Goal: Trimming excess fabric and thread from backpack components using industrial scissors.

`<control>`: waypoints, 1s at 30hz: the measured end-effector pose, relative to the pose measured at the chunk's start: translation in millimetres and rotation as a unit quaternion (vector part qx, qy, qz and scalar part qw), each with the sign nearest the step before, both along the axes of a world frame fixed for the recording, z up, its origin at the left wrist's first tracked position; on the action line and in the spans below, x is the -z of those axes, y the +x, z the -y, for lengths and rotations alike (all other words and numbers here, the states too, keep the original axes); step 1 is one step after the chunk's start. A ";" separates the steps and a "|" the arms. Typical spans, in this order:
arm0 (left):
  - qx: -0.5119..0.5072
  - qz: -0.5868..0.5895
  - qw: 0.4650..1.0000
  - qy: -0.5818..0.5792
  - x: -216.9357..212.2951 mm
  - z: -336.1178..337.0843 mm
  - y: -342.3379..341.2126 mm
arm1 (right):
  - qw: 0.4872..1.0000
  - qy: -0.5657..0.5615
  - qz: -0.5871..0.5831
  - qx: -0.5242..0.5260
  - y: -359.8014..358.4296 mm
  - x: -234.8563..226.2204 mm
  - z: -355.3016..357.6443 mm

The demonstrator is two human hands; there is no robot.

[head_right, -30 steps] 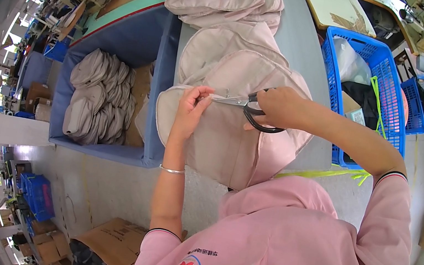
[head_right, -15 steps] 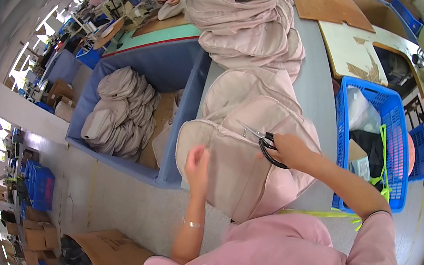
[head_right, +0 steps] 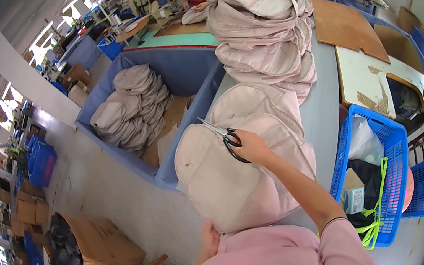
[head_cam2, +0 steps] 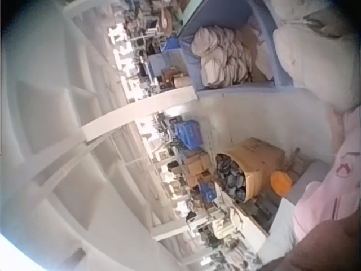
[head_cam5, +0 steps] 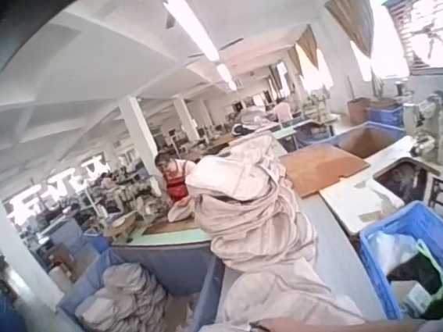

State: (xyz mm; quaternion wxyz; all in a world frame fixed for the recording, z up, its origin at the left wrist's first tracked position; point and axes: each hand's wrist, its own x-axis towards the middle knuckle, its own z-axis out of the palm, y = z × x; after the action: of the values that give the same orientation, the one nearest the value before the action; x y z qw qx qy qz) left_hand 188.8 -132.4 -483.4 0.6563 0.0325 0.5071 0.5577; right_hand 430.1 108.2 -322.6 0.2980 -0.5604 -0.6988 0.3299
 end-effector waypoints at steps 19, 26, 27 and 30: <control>0.300 -0.597 0.503 0.549 -413.4 -214.0 17.7 | 0.910 0.048 -0.317 0.264 116.8 -79.2 185.2; 0.533 -0.466 0.311 0.634 -407.7 -264.8 106.0 | 0.952 0.173 -0.038 0.250 113.7 -162.0 182.8; 0.559 -0.452 0.322 0.616 -401.0 -269.6 113.4 | 0.960 0.163 -0.090 0.209 110.8 -147.6 171.7; 0.597 -0.421 0.377 0.569 -372.2 -282.7 117.8 | 0.951 0.139 -0.103 0.258 100.2 -128.3 157.3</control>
State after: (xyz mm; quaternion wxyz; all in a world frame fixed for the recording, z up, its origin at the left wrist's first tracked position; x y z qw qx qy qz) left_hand 306.6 150.3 -111.2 0.3481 0.9236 0.1308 0.0929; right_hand 530.3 -49.1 -194.3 0.5180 -0.6374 -0.5352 0.1974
